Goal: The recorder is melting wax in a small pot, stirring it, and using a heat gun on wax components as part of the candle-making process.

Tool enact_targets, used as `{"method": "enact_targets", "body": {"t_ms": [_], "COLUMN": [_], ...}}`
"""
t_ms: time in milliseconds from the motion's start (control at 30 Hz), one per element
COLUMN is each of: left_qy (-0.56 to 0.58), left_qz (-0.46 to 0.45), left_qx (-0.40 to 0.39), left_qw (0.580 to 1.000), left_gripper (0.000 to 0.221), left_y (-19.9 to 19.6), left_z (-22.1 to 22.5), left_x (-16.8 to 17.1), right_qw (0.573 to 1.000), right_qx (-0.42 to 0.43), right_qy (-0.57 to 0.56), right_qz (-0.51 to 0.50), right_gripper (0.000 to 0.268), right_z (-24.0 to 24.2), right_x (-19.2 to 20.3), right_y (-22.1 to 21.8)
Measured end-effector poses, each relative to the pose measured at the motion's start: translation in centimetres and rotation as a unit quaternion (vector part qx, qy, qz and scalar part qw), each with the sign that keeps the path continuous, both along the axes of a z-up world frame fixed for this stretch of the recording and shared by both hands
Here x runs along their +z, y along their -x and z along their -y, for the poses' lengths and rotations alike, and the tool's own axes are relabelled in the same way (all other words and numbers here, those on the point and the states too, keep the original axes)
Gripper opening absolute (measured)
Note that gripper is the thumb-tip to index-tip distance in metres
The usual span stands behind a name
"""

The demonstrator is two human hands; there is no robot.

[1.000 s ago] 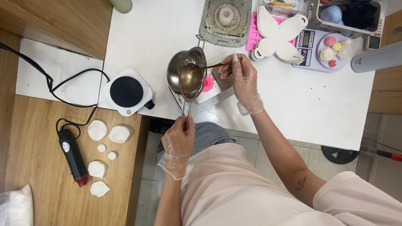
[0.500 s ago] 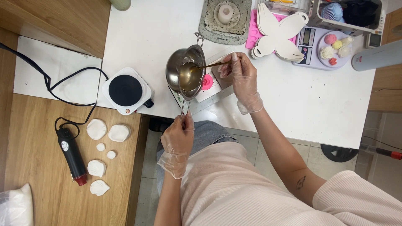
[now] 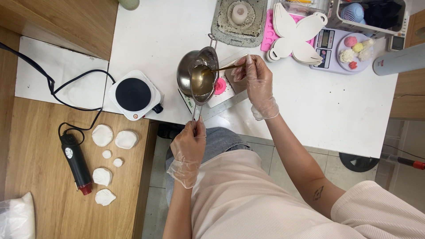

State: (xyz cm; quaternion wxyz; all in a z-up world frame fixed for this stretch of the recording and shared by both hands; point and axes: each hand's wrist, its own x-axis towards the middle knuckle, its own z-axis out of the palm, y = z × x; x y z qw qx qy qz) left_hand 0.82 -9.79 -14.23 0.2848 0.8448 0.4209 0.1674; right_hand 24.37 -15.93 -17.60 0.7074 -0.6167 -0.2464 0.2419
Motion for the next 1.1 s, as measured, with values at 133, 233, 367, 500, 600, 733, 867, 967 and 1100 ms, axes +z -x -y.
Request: {"method": "enact_targets", "body": {"t_ms": [133,233,367,500,600,733,867,967,1100], "left_qy": [-0.010,-0.005,0.000,0.014,0.038,0.056,0.139,0.208,0.272], "left_qz": [0.005,0.005,0.006,0.011,0.003,0.017,0.073,0.097,0.103], "left_qx": [-0.002,0.003,0.007,0.007,0.016,0.024,0.056,0.071,0.094], "left_qw": [1.000,1.000,1.000,1.000,0.999,0.998,0.986,0.971,0.952], "left_gripper": [0.029,0.030,0.030,0.030,0.033,0.034,0.039,0.042,0.042], "left_y": [-0.1,-0.1,-0.1,-0.1,-0.2,-0.4,-0.4,-0.4,-0.5], "left_z": [0.0,0.0,0.0,0.0,-0.1,0.0,0.0,-0.3,-0.5], "left_x": [0.2,0.3,0.3,0.5,0.7,0.5,0.5,0.6,0.5], "right_qw": [1.000,1.000,1.000,1.000,1.000,1.000,1.000,1.000,1.000], "right_qx": [0.000,0.001,0.004,0.008,0.008,0.008,0.012,0.014,0.023], "right_qy": [-0.005,-0.002,0.004,-0.001,-0.002,-0.005,-0.010,-0.011,0.011], "right_qz": [-0.007,-0.003,-0.002,-0.007,-0.005,-0.006,-0.014,-0.014,-0.010], "right_gripper": [0.030,0.030,0.030,0.030,0.030,0.030,0.029,0.028,0.027], "right_z": [0.1,0.1,0.1,0.0,0.0,0.0,0.0,0.0,-0.3], "right_x": [0.1,0.1,0.0,0.2,0.3,0.5,0.6,0.9,2.6], "right_y": [0.0,0.0,0.0,0.1,0.1,0.2,0.3,0.4,0.8]}}
